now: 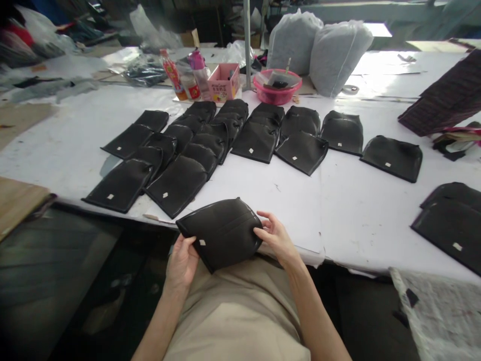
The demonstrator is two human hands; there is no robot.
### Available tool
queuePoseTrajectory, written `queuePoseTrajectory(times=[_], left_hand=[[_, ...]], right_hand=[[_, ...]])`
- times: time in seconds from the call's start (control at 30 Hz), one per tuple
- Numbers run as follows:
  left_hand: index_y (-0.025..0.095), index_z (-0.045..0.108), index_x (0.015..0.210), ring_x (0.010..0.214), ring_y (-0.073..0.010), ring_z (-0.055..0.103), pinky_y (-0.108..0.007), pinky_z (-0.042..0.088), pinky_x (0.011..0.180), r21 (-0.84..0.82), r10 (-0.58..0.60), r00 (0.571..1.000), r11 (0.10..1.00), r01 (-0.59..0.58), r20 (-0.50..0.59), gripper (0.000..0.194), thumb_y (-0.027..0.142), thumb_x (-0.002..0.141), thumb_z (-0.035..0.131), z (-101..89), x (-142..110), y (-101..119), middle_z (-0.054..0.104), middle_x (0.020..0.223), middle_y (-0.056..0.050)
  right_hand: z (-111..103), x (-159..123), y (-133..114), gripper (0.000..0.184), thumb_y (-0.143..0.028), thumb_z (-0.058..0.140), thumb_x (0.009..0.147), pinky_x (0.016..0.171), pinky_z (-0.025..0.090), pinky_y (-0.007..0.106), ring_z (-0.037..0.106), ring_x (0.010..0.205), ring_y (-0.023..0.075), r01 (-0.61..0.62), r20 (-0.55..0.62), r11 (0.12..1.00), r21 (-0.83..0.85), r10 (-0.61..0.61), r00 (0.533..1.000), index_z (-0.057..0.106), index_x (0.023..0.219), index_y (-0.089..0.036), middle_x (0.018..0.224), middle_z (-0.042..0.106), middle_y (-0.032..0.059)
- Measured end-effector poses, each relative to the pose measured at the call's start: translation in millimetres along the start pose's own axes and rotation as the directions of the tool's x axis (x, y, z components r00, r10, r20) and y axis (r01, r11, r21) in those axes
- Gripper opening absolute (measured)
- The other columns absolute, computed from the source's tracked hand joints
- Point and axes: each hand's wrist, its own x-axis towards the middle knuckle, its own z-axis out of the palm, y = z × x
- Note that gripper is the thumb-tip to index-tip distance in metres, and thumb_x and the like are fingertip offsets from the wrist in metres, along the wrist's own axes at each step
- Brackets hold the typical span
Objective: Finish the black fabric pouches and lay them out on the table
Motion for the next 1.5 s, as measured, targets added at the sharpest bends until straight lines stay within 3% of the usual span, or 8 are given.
queuePoseTrajectory(times=[0.13,0.6,0.73,0.87,1.1,1.2,1.37,1.5], left_hand=[[0.023,0.071,0.099,0.093,-0.0167,0.07,-0.029,0.052,0.091,0.02,0.023,1.0,1.0,-0.023,-0.008,0.027,0.019,0.072,0.069,-0.4,-0.1,1.1,0.076,0.096,0.001],[0.019,0.07,0.094,0.091,-0.0176,0.069,-0.029,0.052,0.088,0.063,0.061,0.997,0.996,-0.057,-0.056,0.023,0.02,0.072,0.066,5.3,-1.3,5.2,0.075,0.092,-0.001],[0.022,0.07,0.092,0.088,-0.0174,0.069,-0.028,0.053,0.085,0.091,0.075,0.996,0.993,-0.069,-0.058,0.022,0.02,0.071,0.066,2.4,-1.2,10.9,0.075,0.091,0.0],[0.02,0.068,0.096,0.084,-0.0174,0.069,-0.029,0.053,0.08,0.114,0.045,0.999,0.992,-0.045,0.009,0.023,0.021,0.073,0.068,-2.5,-3.1,9.8,0.074,0.091,-0.001],[0.015,0.068,0.106,0.102,-0.0217,0.066,-0.033,0.049,0.094,0.265,0.042,0.991,0.962,-0.074,0.124,0.031,0.024,0.077,0.069,-9.9,-5.4,-0.4,0.072,0.108,-0.008],[0.018,0.066,0.112,0.111,-0.0222,0.063,-0.033,0.047,0.098,0.219,0.037,0.99,0.973,-0.067,0.136,0.034,0.026,0.08,0.068,-9.6,-6.8,3.7,0.069,0.117,-0.008],[0.022,0.056,0.126,0.114,-0.0241,0.061,-0.038,0.047,0.099,0.111,0.034,0.971,0.992,-0.062,0.238,0.044,0.027,0.083,0.064,-1.7,-2.2,18.8,0.065,0.125,-0.009],[0.021,0.055,0.13,0.127,-0.0287,0.052,-0.045,0.039,0.108,0.128,0.181,0.914,0.962,-0.241,0.364,0.053,0.037,0.081,0.067,7.9,11.2,29.3,0.058,0.135,-0.012]], right_hand=[[-2.5,-3.7,1.9,0.045,-0.038,0.075,0.077,0.072,0.054,0.029,0.069,0.083,0.0187,-0.061,0.078,0.998,0.022,0.059,0.995,0.061,0.117,-0.02,0.095,0.075,0.0051],[-0.3,-6.4,16.7,0.032,-0.029,0.073,0.075,0.065,0.054,0.023,0.066,0.069,0.0125,-0.26,0.136,0.905,0.337,0.227,0.964,0.07,0.106,-0.022,0.089,0.074,0.0014],[-4.4,-10.1,11.0,0.038,-0.036,0.072,0.079,0.076,0.054,0.029,0.067,0.079,0.0153,-0.181,0.186,0.955,0.237,0.139,0.973,0.067,0.114,-0.022,0.097,0.073,0.0032],[-6.7,-3.6,9.2,0.028,-0.038,0.078,0.075,0.072,0.052,0.024,0.066,0.074,0.0141,-0.118,0.221,0.987,0.112,0.091,0.971,0.071,0.092,-0.016,0.086,0.074,0.0045],[6.9,11.4,1.3,0.037,-0.031,0.086,0.063,0.068,0.055,0.027,0.07,0.07,0.0181,-0.206,0.206,0.97,0.125,0.178,0.962,0.075,0.096,-0.017,0.082,0.077,0.0045],[9.9,8.1,-5.3,0.036,-0.03,0.086,0.064,0.069,0.057,0.027,0.071,0.074,0.0192,-0.155,0.171,0.985,0.073,0.141,0.975,0.076,0.097,-0.018,0.082,0.077,0.0037],[2.7,-5.2,-18.6,0.039,-0.028,0.083,0.07,0.07,0.059,0.028,0.071,0.076,0.0199,-0.039,0.247,0.996,-0.075,0.057,0.967,0.075,0.108,-0.02,0.087,0.078,0.0026],[-2.7,-17.1,-30.3,0.039,-0.026,0.083,0.07,0.066,0.06,0.027,0.071,0.072,0.0199,0.002,0.263,0.99,-0.142,0.036,0.964,0.076,0.108,-0.021,0.086,0.078,0.0021]])
